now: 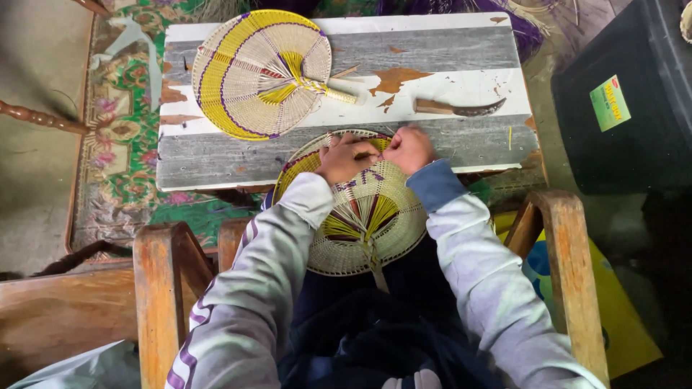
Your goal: Weaving the outer edge of a decorative hand fan using thin strips of material
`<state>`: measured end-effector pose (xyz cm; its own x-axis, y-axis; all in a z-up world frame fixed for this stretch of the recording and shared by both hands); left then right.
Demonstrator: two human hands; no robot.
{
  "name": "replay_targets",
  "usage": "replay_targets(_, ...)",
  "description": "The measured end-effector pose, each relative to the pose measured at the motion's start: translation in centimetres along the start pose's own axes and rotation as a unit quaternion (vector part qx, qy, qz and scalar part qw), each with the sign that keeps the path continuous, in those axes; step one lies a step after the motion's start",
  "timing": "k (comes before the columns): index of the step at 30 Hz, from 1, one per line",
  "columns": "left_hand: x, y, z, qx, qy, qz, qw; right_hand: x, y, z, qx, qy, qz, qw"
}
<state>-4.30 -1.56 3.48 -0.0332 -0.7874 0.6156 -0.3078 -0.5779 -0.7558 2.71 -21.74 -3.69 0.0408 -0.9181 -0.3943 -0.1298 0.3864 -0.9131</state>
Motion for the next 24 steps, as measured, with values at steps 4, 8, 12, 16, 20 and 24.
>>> replay_targets(4,-0.8,0.9,0.8,0.0,-0.009,-0.017,1.0,-0.2,-1.6,-0.9,0.006,-0.001,0.054,0.999)
replay_targets(8,-1.7,1.8,1.8,0.002,-0.003,-0.057,0.998,-0.2,-3.1,-3.0,-0.042,0.085,0.083,0.992)
replay_targets(12,-2.0,2.1,2.0,0.005,-0.004,-0.082,0.997,2.8,-0.1,-2.5,-0.011,0.098,0.148,0.984)
replay_targets(16,-2.5,2.9,2.6,0.012,-0.008,-0.074,0.997,4.5,2.0,-2.1,0.033,0.018,0.049,0.998)
replay_targets(20,-2.4,2.3,2.6,0.009,-0.001,-0.078,0.997,3.8,1.9,-2.1,0.055,-0.032,0.025,0.998)
replay_targets(24,-2.3,2.3,2.6,0.008,-0.005,-0.077,0.997,3.5,2.3,-1.9,0.066,-0.059,0.034,0.995)
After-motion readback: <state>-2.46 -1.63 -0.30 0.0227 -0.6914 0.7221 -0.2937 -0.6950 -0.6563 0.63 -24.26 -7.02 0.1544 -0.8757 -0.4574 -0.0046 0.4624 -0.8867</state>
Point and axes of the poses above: each hand's wrist, its own z-axis towards the middle knuckle, its own y-axis out of the palm, x = y × z, the point moved 2 cm from there along z, towards the middle knuckle, and after that the axes turned 5 degrees about x, right-handed, at the moved point
